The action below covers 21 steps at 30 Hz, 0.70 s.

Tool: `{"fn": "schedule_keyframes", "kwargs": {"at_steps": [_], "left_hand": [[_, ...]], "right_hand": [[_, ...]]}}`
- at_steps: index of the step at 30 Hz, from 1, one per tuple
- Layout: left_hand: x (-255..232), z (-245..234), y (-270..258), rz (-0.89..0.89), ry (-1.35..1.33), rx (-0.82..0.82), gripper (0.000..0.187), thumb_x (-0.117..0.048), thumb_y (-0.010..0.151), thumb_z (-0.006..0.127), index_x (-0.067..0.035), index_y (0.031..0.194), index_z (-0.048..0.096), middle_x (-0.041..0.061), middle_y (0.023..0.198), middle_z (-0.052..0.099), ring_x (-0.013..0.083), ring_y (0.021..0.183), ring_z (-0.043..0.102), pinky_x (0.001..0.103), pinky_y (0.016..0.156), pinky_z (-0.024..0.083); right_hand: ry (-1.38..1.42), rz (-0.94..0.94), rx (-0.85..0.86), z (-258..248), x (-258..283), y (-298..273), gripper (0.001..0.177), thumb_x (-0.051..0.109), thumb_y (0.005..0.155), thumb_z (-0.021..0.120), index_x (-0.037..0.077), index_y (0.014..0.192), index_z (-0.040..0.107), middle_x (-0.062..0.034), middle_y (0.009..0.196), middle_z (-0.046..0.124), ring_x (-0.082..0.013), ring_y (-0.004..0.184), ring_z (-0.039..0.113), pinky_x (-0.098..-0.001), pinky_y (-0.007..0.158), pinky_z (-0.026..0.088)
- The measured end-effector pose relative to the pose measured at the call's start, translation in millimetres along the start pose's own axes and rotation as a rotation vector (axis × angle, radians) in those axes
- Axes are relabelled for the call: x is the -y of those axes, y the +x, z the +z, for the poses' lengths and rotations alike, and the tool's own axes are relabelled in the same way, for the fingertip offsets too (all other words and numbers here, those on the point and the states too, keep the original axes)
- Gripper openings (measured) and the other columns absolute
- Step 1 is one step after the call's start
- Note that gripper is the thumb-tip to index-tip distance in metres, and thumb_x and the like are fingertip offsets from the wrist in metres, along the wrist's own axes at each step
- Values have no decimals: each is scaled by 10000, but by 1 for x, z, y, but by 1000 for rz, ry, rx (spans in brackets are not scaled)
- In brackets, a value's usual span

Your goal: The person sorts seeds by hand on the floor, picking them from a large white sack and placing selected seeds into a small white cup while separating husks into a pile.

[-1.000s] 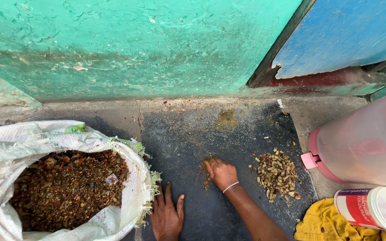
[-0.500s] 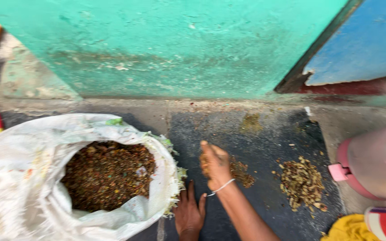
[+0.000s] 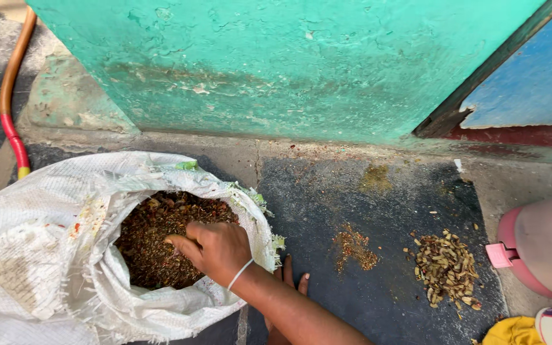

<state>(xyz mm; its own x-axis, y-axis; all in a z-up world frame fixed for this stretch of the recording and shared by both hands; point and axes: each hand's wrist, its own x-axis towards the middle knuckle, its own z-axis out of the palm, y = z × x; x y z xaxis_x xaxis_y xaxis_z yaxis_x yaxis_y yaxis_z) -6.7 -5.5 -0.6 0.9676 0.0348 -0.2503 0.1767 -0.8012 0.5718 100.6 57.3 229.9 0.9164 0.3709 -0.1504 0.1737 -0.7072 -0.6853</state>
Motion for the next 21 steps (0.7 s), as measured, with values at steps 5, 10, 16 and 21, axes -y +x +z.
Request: {"fn": "schedule_keyframes", "kwargs": {"at_steps": [5,10,16,21], "left_hand": [[2,7,4,79,354,-241,770,-607,920,389,-238,1571,207,204,1540,387,409,1392,331,532,1138,209],[4,-5,9,-81,178,274,727,-585,956,375,-265,1592,230,110,1570,397,278,1397,448,473,1148,361],[-30,-42,3,-118,317,201,695,-625,997,324,-254,1580,251,84,1468,460,301,1416,394,542,1126,335],[-32,-40,5,-110,354,146,690,-621,970,328,-251,1548,255,59,1618,263,313,1449,292,564,1107,292]], "right_hand": [[-65,-219,-146,2,-43,-31,488,529,933,654,66,1072,716,-195,1157,662,-360,1146,598,-535,926,472],[-112,-124,-596,14,-158,-91,489,462,950,651,81,1255,662,-176,1460,546,-383,1415,466,-500,1182,357],[-461,501,-494,15,-285,-170,1006,604,844,617,-77,1501,276,-275,1589,226,-417,1497,175,-534,1201,169],[-496,810,-187,24,-304,-171,1208,802,840,500,-70,1544,51,-235,1662,-1,-347,1543,-47,-529,1224,30]]}}
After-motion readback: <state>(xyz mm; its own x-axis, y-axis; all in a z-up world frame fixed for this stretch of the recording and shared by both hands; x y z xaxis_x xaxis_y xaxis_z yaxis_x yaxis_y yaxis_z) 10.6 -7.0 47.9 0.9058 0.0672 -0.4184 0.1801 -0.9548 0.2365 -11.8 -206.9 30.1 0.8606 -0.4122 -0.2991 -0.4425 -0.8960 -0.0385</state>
